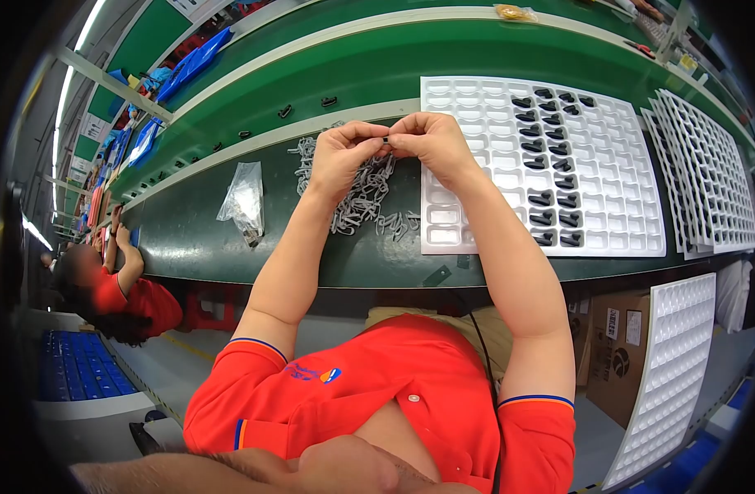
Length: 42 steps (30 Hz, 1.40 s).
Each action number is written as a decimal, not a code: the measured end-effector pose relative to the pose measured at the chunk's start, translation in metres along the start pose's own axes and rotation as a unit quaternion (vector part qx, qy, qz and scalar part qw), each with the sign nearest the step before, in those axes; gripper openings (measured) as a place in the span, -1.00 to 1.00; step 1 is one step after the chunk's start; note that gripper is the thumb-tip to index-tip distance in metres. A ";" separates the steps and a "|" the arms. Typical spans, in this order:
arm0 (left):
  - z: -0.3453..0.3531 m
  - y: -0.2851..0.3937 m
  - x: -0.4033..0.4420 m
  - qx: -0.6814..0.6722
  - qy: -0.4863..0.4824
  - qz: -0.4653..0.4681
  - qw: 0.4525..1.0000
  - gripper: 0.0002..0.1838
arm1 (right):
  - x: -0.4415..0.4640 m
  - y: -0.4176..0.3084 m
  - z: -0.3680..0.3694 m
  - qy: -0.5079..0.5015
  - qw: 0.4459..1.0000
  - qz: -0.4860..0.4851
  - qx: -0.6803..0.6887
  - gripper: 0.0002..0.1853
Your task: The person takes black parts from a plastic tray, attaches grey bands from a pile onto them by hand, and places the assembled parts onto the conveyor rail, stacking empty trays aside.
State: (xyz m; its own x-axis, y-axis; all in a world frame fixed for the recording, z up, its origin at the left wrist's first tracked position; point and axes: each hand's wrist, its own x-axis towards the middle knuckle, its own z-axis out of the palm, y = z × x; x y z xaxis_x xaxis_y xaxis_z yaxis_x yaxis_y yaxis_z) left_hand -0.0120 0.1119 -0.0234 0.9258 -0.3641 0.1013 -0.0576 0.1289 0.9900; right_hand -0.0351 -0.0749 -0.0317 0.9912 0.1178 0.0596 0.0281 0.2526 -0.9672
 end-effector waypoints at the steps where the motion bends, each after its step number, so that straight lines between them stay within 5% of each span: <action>1: 0.000 0.000 0.000 0.000 0.002 0.003 1.000 -0.82 | -0.001 -0.002 0.002 0.005 1.000 0.001 0.015 -0.92; 10: -0.003 0.000 0.000 -0.022 -0.016 -0.026 0.999 -0.80 | 0.005 0.013 0.004 0.034 0.987 -0.087 -0.134 -0.89; 13: -0.005 0.002 0.002 0.184 -0.052 0.042 0.981 -0.71 | -0.002 0.009 0.016 0.069 0.972 -0.127 -0.183 -0.84; 19: -0.011 0.004 0.021 0.266 -0.103 0.057 0.957 -0.72 | -0.006 -0.003 0.016 0.103 0.959 -0.108 -0.240 -0.83; 22: -0.016 0.004 0.050 0.311 -0.113 0.045 0.943 -0.76 | -0.001 0.008 0.000 0.035 0.839 -0.235 -0.489 -0.85; 26: -0.023 -0.018 0.107 0.345 -0.090 0.013 0.934 -0.80 | -0.007 0.016 0.008 -0.060 0.827 -0.177 -0.530 -0.87; 29: -0.022 -0.019 0.136 0.513 -0.066 0.116 0.848 -0.78 | -0.007 0.019 0.010 -0.056 0.808 -0.196 -0.553 -0.90; 34: -0.023 -0.023 0.167 0.513 -0.080 0.085 0.850 -0.73 | -0.006 0.020 0.012 -0.040 0.782 -0.224 -0.580 -0.95; 38: -0.029 -0.038 0.182 0.568 -0.115 0.159 0.800 -0.72 | -0.006 0.019 0.009 -0.041 0.788 -0.235 -0.567 -0.94; 42: -0.031 -0.036 0.189 0.586 -0.159 0.108 0.787 -0.66 | -0.003 0.018 0.008 -0.066 0.773 -0.193 -0.601 -0.86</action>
State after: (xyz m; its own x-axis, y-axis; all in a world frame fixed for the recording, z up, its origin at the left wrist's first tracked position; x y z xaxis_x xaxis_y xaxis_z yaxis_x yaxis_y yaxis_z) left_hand 0.1766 0.0674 -0.0429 0.7183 -0.6864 0.1141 -0.6778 -0.6531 0.3377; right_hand -0.0388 -0.0631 -0.0475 0.8592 0.3738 0.3493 0.4970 -0.7718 -0.3966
